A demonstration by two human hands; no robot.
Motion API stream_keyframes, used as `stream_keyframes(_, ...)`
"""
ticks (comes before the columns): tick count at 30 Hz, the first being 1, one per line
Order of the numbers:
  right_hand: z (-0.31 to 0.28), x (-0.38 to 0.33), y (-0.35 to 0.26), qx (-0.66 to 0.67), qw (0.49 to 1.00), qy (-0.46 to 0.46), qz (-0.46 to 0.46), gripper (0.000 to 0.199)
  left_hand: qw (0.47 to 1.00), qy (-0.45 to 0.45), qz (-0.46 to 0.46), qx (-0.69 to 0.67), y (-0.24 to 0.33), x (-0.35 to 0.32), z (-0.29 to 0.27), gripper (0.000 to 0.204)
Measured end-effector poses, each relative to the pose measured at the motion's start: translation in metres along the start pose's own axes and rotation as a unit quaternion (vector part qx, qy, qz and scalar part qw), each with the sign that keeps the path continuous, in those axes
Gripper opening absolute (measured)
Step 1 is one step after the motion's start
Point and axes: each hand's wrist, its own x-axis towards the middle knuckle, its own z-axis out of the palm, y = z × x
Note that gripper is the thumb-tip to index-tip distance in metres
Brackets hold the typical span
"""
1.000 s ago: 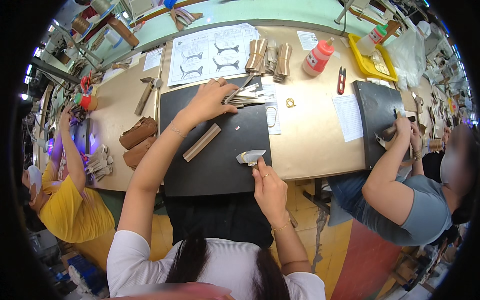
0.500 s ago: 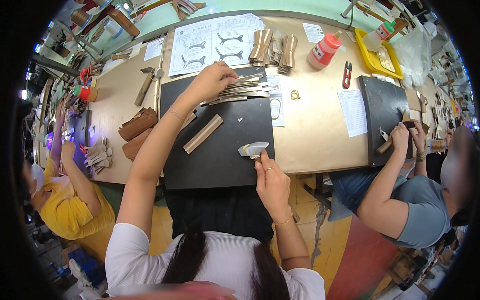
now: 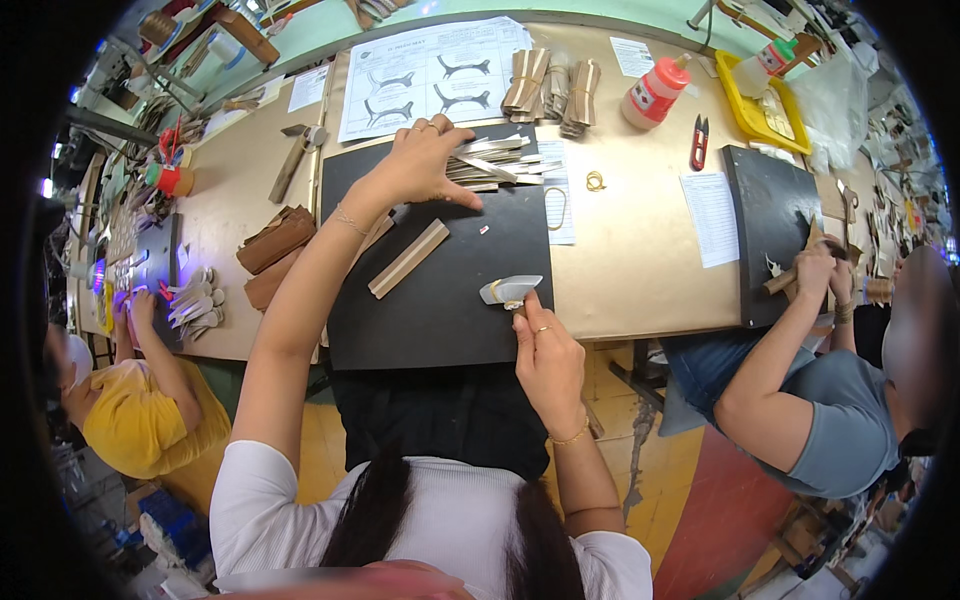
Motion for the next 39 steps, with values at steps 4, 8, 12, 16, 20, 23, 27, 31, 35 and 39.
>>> stream_keyframes(4, -0.004, 0.002, 0.0, 0.043, 0.999, -0.011, 0.018, 0.036, 0.999, -0.025, 0.002, -0.037, 0.009, 0.012, -0.005, 0.076)
stream_keyframes(8, -0.019, 0.026, 0.01, 0.037, 0.997, 0.042, 0.047, 0.037, 0.999, -0.032, -0.004, -0.027, 0.01, 0.012, -0.005, 0.058)
stream_keyframes(12, -0.033, 0.086, 0.023, -0.104, 0.987, 0.114, 0.034, 0.04, 0.998, -0.024, 0.019, -0.055, 0.009, 0.014, -0.001, 0.053)
stream_keyframes(16, -0.032, 0.134, 0.018, -0.193, 0.975, 0.087, 0.064, 0.042, 0.997, -0.024, 0.039, -0.07, 0.009, 0.018, 0.0, 0.053)
stream_keyframes(20, -0.021, 0.144, 0.004, -0.217, 0.974, 0.041, 0.041, 0.041, 0.997, -0.02, 0.032, -0.07, 0.007, 0.011, -0.003, 0.055)
stream_keyframes(23, -0.018, 0.145, 0.001, -0.213, 0.976, 0.015, 0.04, 0.04, 0.997, -0.024, 0.03, -0.062, 0.004, 0.008, -0.004, 0.055)
stream_keyframes(27, -0.015, 0.147, 0.003, -0.226, 0.972, 0.065, 0.027, 0.041, 0.997, -0.013, 0.038, -0.061, 0.001, 0.004, -0.003, 0.052)
stream_keyframes(31, -0.012, 0.147, 0.004, -0.187, 0.981, 0.039, 0.016, 0.041, 0.997, 0.003, 0.055, -0.062, -0.001, 0.003, -0.001, 0.046)
stream_keyframes(35, -0.017, 0.143, 0.004, -0.138, 0.986, 0.098, 0.012, 0.042, 0.997, -0.002, 0.067, -0.044, -0.006, 0.011, -0.002, 0.04)
stream_keyframes(39, -0.023, 0.126, 0.003, -0.09, 0.993, 0.069, 0.024, 0.041, 0.996, -0.008, 0.082, -0.045, -0.004, 0.025, -0.004, 0.038)
